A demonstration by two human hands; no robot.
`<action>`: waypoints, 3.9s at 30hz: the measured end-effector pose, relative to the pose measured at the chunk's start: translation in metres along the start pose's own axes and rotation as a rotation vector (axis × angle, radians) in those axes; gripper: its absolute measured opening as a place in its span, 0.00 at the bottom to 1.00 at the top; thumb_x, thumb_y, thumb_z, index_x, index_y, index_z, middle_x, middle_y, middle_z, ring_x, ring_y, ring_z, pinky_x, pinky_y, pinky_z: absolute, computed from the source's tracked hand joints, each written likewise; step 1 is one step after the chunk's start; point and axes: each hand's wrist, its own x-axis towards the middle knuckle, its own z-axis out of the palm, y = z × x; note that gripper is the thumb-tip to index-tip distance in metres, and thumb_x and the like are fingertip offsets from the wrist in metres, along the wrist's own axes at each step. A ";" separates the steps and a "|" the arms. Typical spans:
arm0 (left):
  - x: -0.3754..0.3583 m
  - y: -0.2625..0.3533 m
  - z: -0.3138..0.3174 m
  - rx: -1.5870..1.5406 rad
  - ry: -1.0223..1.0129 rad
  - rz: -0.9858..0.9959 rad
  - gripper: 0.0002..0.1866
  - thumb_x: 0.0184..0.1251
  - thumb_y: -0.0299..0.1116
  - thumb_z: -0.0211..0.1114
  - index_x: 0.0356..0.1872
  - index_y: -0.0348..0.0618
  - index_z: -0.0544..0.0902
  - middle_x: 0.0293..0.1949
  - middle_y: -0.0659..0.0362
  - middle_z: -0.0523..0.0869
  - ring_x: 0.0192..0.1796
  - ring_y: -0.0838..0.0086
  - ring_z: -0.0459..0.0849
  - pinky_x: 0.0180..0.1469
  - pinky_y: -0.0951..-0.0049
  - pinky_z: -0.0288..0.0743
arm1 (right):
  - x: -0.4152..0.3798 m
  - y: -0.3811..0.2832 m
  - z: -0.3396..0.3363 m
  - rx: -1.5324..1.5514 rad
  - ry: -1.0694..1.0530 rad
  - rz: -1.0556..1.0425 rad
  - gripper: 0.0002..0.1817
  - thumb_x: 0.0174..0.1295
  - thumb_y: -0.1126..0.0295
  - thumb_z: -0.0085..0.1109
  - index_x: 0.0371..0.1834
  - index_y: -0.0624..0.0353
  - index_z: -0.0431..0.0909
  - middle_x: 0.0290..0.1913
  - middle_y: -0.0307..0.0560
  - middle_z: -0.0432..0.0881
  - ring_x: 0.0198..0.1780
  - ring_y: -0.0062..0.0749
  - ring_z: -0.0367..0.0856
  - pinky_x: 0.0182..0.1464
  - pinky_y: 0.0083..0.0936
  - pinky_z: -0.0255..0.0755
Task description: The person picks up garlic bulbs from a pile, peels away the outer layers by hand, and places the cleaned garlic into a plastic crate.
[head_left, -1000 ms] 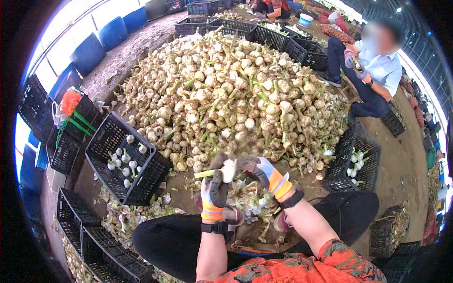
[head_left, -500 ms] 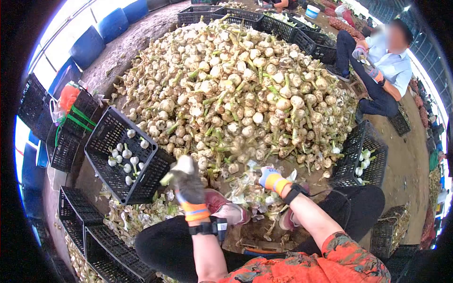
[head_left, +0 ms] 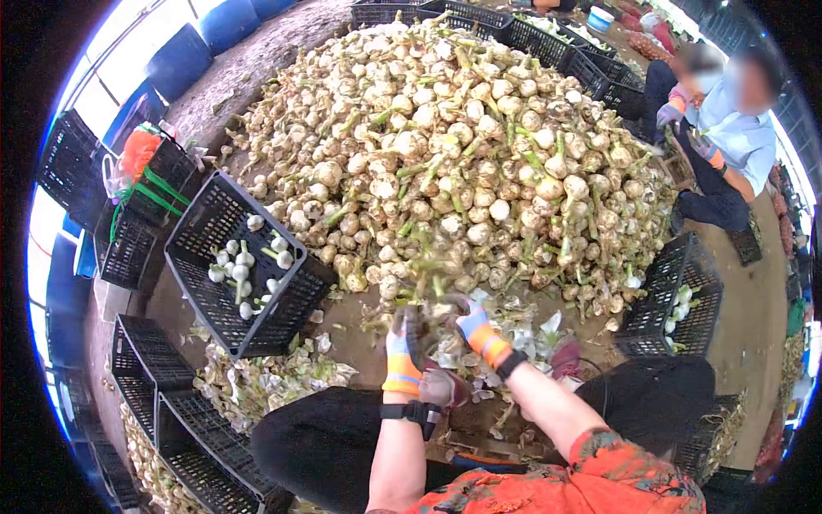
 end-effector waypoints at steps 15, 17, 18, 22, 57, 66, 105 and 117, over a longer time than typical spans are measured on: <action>-0.077 0.039 0.101 0.344 -0.169 0.748 0.31 0.44 0.19 0.70 0.55 0.35 0.71 0.52 0.56 0.77 0.53 0.71 0.76 0.57 0.72 0.69 | -0.029 -0.078 0.002 -0.122 0.221 -0.268 0.19 0.44 0.85 0.54 0.44 0.70 0.73 0.35 0.46 0.82 0.35 0.27 0.79 0.38 0.24 0.74; -0.083 0.041 0.103 0.286 -0.199 0.741 0.30 0.44 0.18 0.71 0.54 0.34 0.72 0.51 0.57 0.78 0.52 0.72 0.77 0.57 0.71 0.69 | -0.047 -0.099 0.007 0.394 0.036 -0.226 0.22 0.42 0.87 0.52 0.46 0.70 0.72 0.36 0.47 0.82 0.35 0.26 0.78 0.40 0.24 0.74; -0.086 0.041 0.104 0.289 -0.206 0.745 0.30 0.44 0.18 0.71 0.54 0.34 0.72 0.51 0.57 0.78 0.52 0.72 0.77 0.57 0.71 0.69 | -0.049 -0.100 0.004 0.397 0.038 -0.234 0.22 0.42 0.87 0.52 0.46 0.70 0.72 0.36 0.47 0.82 0.35 0.26 0.78 0.40 0.24 0.74; -0.095 0.047 0.116 0.104 -0.214 0.589 0.30 0.45 0.11 0.67 0.54 0.33 0.70 0.47 0.50 0.78 0.48 0.69 0.79 0.51 0.73 0.75 | -0.084 -0.142 -0.006 0.009 -0.077 -0.289 0.15 0.50 0.78 0.62 0.43 0.65 0.75 0.39 0.42 0.81 0.37 0.22 0.78 0.41 0.20 0.73; -0.083 0.041 0.114 0.042 -0.332 0.692 0.31 0.38 0.13 0.72 0.50 0.36 0.71 0.49 0.54 0.77 0.49 0.67 0.79 0.53 0.67 0.75 | -0.070 -0.136 -0.021 -0.076 -0.049 -0.372 0.18 0.49 0.70 0.68 0.41 0.67 0.75 0.37 0.39 0.82 0.36 0.21 0.77 0.40 0.21 0.72; -0.104 0.054 0.119 0.032 -0.384 0.588 0.24 0.55 0.17 0.62 0.54 0.38 0.69 0.50 0.56 0.75 0.48 0.67 0.78 0.50 0.69 0.77 | -0.065 -0.128 -0.054 -0.655 -0.010 -0.709 0.18 0.51 0.79 0.57 0.47 0.61 0.76 0.50 0.47 0.77 0.47 0.33 0.76 0.50 0.28 0.70; -0.099 0.056 0.113 0.422 -0.513 0.600 0.41 0.45 0.23 0.72 0.62 0.38 0.60 0.48 0.55 0.78 0.49 0.71 0.78 0.51 0.72 0.75 | -0.109 -0.207 -0.016 -0.869 -0.277 -0.493 0.23 0.48 0.60 0.62 0.48 0.57 0.79 0.48 0.54 0.78 0.50 0.45 0.76 0.53 0.34 0.69; -0.109 0.053 0.122 0.377 -0.574 0.621 0.47 0.40 0.22 0.74 0.64 0.37 0.57 0.55 0.54 0.73 0.54 0.70 0.75 0.58 0.71 0.69 | -0.104 -0.221 0.000 -1.583 -0.313 -0.552 0.16 0.44 0.67 0.57 0.38 0.60 0.75 0.40 0.55 0.76 0.43 0.49 0.76 0.47 0.37 0.70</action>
